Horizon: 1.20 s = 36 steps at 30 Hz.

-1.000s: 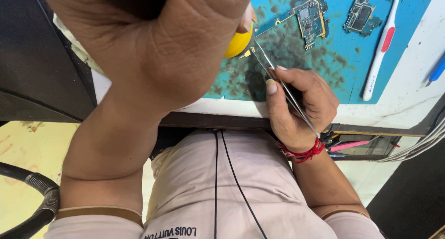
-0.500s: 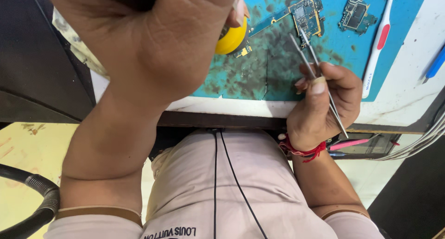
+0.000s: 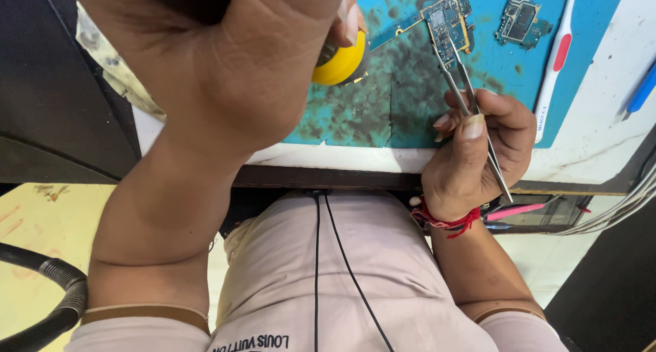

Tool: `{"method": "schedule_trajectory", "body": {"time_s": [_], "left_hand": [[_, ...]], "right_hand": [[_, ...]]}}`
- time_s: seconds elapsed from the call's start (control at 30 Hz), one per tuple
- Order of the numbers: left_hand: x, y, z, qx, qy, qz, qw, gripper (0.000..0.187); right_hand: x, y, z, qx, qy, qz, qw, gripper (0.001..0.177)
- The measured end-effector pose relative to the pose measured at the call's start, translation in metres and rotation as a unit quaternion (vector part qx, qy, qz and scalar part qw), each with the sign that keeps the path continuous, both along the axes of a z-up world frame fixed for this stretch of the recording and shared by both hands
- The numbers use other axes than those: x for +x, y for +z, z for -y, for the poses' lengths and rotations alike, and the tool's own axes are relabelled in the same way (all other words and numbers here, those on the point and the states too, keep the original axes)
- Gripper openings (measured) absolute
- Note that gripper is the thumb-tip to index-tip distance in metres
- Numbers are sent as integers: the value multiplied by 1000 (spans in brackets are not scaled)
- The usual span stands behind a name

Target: The person uses a magnifying loupe to inspect a small electronic component, then uses a hot air gun and tweezers to remove a chip from a circuit board. They then use a soldering iron to apply solder to the board and reattach the component.

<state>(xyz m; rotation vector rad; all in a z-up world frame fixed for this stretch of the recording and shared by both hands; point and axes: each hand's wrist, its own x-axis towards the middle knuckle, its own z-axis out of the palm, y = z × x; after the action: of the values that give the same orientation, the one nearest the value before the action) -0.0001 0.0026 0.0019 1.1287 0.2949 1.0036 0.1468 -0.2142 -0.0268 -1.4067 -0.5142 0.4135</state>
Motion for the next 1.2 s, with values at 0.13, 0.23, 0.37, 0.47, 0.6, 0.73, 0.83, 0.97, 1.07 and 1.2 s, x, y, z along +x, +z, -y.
{"method": "schedule_trajectory", "body": {"time_s": [0.13,0.23,0.37,0.47,0.6,0.73,0.83,0.97,1.07,1.2], "left_hand": [[-2,2,1,-2,5,2,1000,12],[0,2,1,-3,4,2,1000,12],[0,3,1,1,6,3,1000,13],[-1,3,0,-2,11,5,1000,13],[0,1,0,0,9,0,1000,14],[-1,1,-2,3,7,-5,1000,15],[0,-1,0,2,5,-6,1000,16],[-1,-1,-2,5,8,-7,1000,17],[-1,-1,-2,4,3,-8,1000,17],[0,-2,-1,4,2,-2,1000,18]], "right_hand": [[0,0,1,0,0,-2,1000,25],[0,-1,2,-3,-2,-1,1000,25],[0,-1,1,3,1,1,1000,25],[0,-2,2,4,-2,3,1000,25],[0,-2,3,4,1,6,1000,24],[0,-2,1,9,2,10,1000,25],[0,-2,3,6,-2,5,1000,24],[0,-2,1,9,1,11,1000,25],[0,-1,2,7,-1,12,1000,25],[1,0,2,12,3,12,1000,26]]}}
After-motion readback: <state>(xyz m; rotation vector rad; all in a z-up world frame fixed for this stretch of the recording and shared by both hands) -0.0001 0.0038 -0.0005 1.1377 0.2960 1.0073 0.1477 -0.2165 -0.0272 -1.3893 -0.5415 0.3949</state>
